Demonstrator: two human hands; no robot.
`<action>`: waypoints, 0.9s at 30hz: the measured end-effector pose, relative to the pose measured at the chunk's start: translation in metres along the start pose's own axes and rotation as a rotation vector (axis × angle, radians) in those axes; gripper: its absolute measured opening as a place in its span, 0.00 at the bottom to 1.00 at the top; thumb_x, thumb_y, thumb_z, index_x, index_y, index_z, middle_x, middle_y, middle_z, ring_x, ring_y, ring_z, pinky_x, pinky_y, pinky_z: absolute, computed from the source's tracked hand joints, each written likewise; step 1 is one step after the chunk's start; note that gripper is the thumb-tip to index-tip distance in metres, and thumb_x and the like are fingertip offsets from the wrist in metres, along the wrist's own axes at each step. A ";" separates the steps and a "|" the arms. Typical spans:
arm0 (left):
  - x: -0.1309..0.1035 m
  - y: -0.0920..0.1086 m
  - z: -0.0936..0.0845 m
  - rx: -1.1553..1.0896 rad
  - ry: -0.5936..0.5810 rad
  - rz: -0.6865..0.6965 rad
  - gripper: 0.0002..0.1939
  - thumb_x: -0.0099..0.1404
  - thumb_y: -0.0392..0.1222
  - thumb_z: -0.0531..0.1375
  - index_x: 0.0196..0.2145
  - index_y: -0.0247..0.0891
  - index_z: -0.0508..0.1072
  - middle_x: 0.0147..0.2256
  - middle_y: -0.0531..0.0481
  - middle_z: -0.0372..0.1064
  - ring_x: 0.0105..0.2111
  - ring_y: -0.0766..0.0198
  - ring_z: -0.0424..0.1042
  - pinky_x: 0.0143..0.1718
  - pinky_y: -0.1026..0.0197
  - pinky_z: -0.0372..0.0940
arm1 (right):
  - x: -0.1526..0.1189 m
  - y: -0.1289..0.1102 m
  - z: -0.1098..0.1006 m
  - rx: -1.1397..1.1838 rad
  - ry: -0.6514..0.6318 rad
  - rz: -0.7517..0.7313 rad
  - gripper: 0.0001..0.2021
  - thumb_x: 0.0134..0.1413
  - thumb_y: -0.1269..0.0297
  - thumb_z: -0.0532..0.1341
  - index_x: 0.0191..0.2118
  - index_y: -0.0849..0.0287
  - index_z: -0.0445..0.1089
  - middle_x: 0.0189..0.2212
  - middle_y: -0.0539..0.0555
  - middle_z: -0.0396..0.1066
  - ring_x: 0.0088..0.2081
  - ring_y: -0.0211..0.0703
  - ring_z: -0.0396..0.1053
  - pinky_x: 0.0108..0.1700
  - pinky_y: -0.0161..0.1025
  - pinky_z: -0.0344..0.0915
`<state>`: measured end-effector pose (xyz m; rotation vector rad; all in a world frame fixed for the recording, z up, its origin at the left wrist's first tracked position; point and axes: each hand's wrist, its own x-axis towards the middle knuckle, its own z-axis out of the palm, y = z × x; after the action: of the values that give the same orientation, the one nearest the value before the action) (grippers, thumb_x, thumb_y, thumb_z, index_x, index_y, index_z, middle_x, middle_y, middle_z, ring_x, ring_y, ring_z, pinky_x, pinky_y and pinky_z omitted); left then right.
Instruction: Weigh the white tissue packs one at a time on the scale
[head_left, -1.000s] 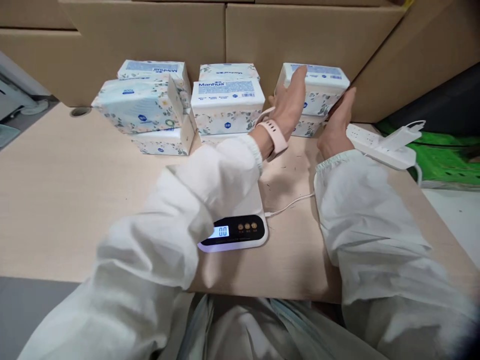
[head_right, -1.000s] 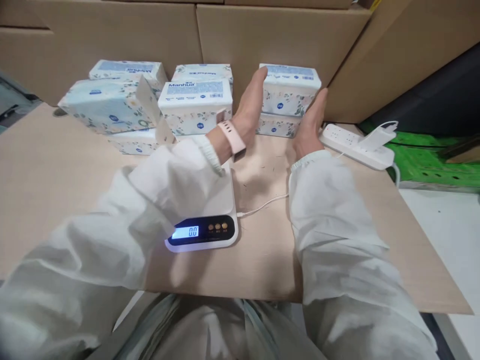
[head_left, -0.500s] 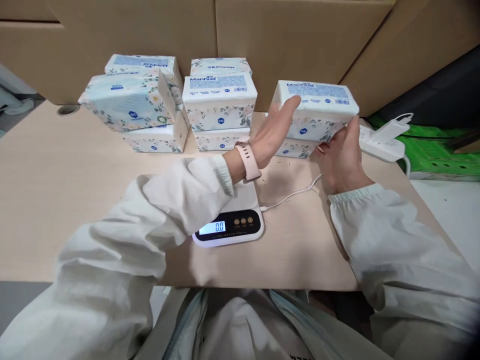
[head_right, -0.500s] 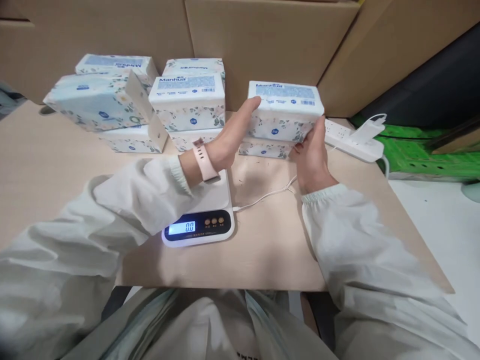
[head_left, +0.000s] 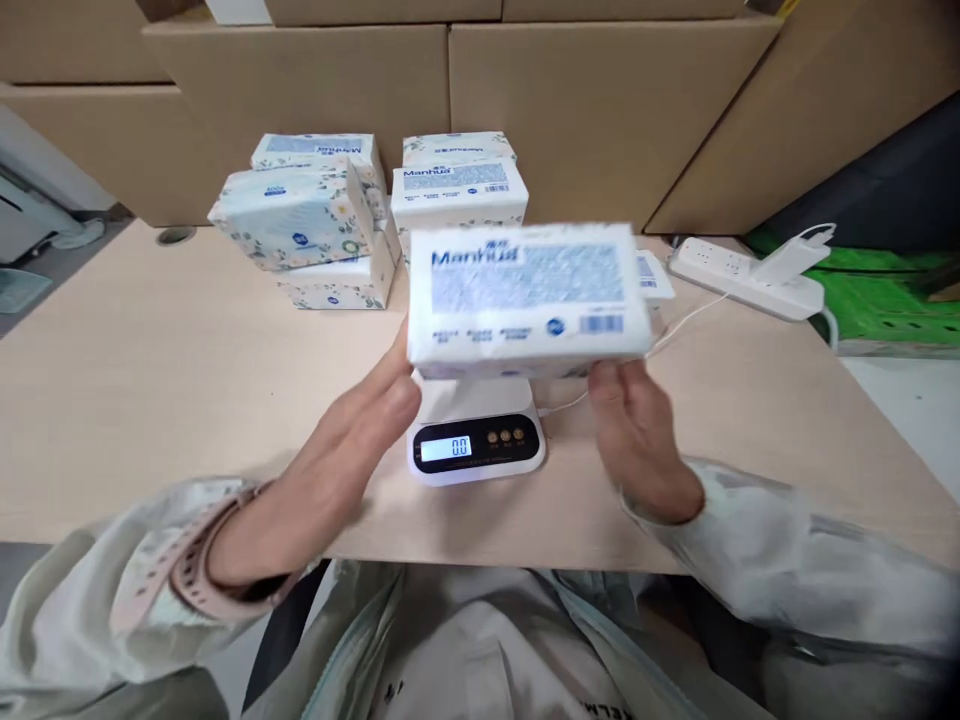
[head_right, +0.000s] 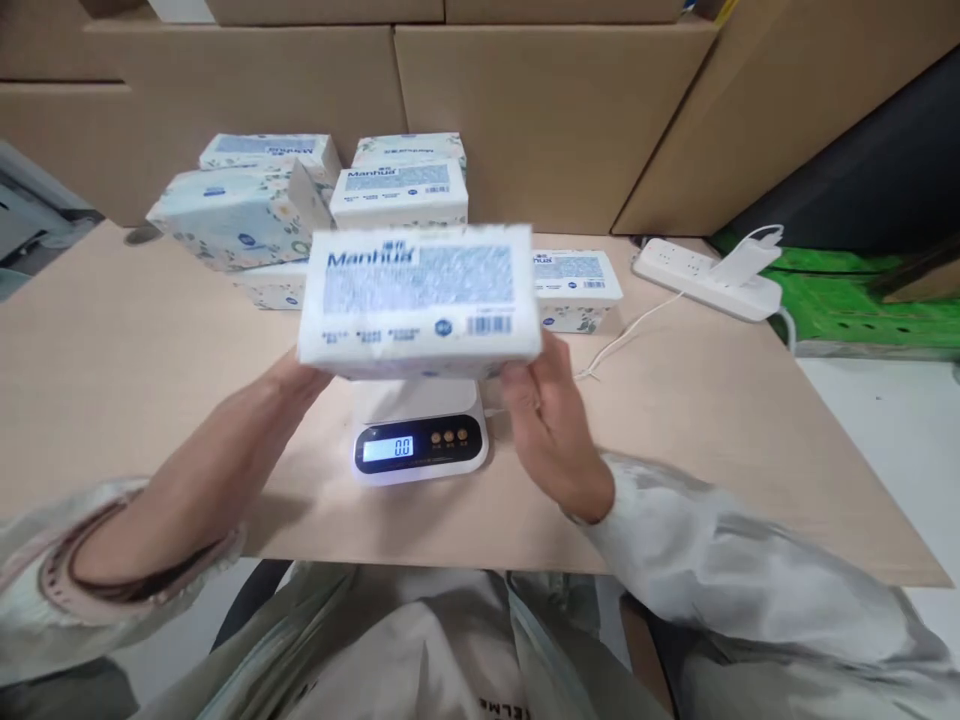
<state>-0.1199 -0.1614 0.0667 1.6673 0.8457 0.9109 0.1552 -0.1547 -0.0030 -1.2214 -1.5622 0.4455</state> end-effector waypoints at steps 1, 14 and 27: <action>-0.009 -0.004 -0.002 0.008 0.018 -0.030 0.27 0.84 0.57 0.50 0.76 0.57 0.63 0.78 0.62 0.52 0.82 0.49 0.36 0.84 0.42 0.41 | -0.006 0.002 0.008 0.005 -0.046 -0.016 0.22 0.78 0.46 0.52 0.64 0.47 0.73 0.62 0.58 0.77 0.64 0.59 0.73 0.67 0.63 0.72; -0.026 -0.086 -0.020 0.005 0.289 0.036 0.30 0.83 0.61 0.47 0.77 0.60 0.59 0.79 0.63 0.47 0.82 0.50 0.39 0.84 0.38 0.34 | -0.030 0.026 0.021 0.024 -0.225 0.001 0.30 0.78 0.53 0.54 0.80 0.40 0.51 0.77 0.53 0.60 0.77 0.56 0.59 0.78 0.63 0.59; -0.018 -0.089 -0.021 -0.224 0.389 0.047 0.31 0.78 0.68 0.51 0.71 0.59 0.71 0.77 0.61 0.56 0.81 0.49 0.46 0.83 0.43 0.43 | -0.038 0.036 0.018 0.260 -0.017 0.125 0.27 0.77 0.45 0.50 0.74 0.43 0.66 0.74 0.48 0.67 0.76 0.57 0.62 0.81 0.68 0.51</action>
<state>-0.1554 -0.1464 -0.0179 1.3407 0.9244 1.3390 0.1531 -0.1674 -0.0564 -1.1183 -1.3962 0.7190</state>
